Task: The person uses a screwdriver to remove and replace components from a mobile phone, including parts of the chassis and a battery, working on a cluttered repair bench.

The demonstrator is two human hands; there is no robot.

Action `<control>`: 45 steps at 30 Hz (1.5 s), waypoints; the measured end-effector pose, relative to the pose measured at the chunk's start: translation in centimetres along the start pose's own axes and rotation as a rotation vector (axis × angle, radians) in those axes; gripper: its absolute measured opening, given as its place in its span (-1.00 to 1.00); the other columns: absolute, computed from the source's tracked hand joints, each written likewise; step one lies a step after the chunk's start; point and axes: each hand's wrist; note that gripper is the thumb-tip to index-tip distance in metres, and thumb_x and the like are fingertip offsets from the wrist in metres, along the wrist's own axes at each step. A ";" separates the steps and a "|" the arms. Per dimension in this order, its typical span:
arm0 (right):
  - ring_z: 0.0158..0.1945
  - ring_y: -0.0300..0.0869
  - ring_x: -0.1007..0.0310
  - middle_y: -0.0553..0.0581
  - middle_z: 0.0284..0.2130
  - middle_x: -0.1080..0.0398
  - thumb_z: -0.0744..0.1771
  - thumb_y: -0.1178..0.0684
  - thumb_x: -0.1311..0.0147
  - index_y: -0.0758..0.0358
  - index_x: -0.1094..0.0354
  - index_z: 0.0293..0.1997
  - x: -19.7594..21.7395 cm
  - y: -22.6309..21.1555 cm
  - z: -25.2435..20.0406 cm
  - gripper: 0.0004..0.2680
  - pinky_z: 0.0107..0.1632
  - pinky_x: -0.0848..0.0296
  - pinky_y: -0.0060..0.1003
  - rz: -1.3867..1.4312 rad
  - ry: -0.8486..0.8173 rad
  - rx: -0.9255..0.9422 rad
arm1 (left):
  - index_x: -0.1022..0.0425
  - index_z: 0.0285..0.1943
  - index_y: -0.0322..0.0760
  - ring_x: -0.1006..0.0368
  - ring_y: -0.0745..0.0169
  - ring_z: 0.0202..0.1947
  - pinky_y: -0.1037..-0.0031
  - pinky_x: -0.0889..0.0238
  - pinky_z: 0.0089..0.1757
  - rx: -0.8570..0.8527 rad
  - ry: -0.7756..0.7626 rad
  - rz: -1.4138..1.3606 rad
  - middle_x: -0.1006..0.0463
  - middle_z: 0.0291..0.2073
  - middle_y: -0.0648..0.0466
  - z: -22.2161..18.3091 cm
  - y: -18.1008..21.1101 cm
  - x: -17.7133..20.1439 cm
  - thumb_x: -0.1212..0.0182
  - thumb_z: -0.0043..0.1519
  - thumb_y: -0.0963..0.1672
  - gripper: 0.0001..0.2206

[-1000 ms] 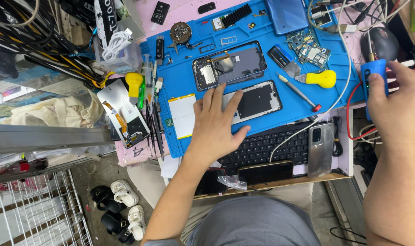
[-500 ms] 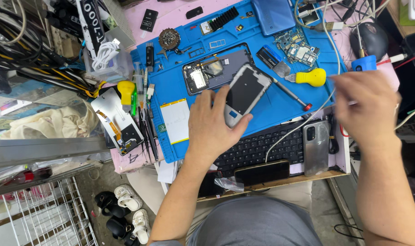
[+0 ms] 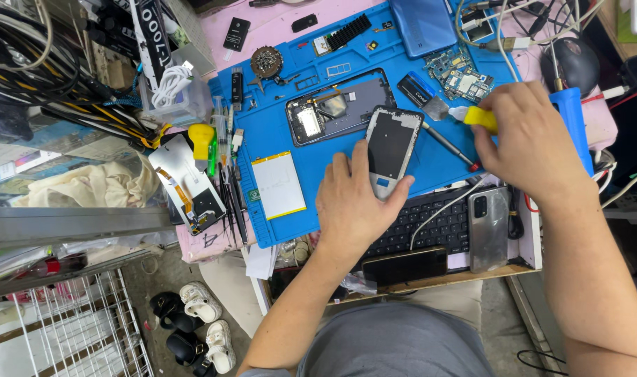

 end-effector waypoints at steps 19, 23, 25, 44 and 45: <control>-0.32 0.06 -0.47 0.22 -0.40 -0.46 0.35 -0.06 -0.33 0.32 -0.49 -0.33 -2.8 0.4 -3.7 -0.77 -0.23 -0.41 -0.11 -0.098 0.111 -0.308 | -0.27 0.21 -0.38 -0.53 -0.28 -0.29 0.08 -0.43 -0.47 0.098 0.021 -0.013 -0.40 -0.15 -0.21 4.9 3.5 -4.7 -0.33 0.05 0.18 -0.27; -0.34 0.07 -0.48 0.22 -0.44 -0.46 0.37 -0.10 -0.32 0.30 -0.50 -0.36 -2.9 1.3 -3.6 -0.74 -0.25 -0.39 -0.09 -0.200 0.068 -0.341 | -0.29 0.11 -0.36 -0.53 -0.30 -0.36 0.06 -0.43 -0.46 0.101 -0.006 -0.011 -0.40 -0.18 -0.20 5.2 4.5 -6.2 -0.32 0.07 0.17 -0.34; -0.38 0.08 -0.47 0.24 -0.47 -0.45 0.36 -0.13 -0.32 0.30 -0.52 -0.36 -2.7 1.0 -3.2 -0.73 -0.26 -0.39 -0.07 -0.178 0.043 -0.362 | -0.29 0.07 -0.35 -0.53 -0.30 -0.39 0.06 -0.43 -0.46 0.109 -0.008 0.001 -0.41 -0.20 -0.20 5.3 4.4 -6.5 -0.32 0.07 0.18 -0.35; -0.57 -0.02 -0.40 0.26 -0.62 -0.39 0.36 -0.07 -0.38 0.38 -0.55 -0.27 -1.7 0.5 -4.2 -0.75 -0.33 -0.37 -0.16 0.080 0.064 -0.537 | -0.45 0.23 -0.27 -0.28 -0.07 0.06 0.09 -0.22 -0.07 -0.162 -0.006 0.098 -0.39 0.06 -0.06 6.1 3.2 -6.5 -0.38 0.07 0.08 -0.40; -0.59 -0.04 -0.39 0.26 -0.64 -0.38 0.36 -0.06 -0.38 0.39 -0.55 -0.28 -1.5 0.6 -4.4 -0.75 -0.35 -0.36 -0.17 0.086 0.064 -0.570 | -0.45 0.22 -0.30 -0.29 -0.08 0.05 0.10 -0.23 -0.08 -0.130 -0.010 0.084 -0.38 0.05 -0.08 6.0 3.4 -6.6 -0.38 0.05 0.08 -0.39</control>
Point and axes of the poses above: each hand's wrist, its own z-axis towards the middle knuckle, its own x-axis out of the back of the hand, y = z × x
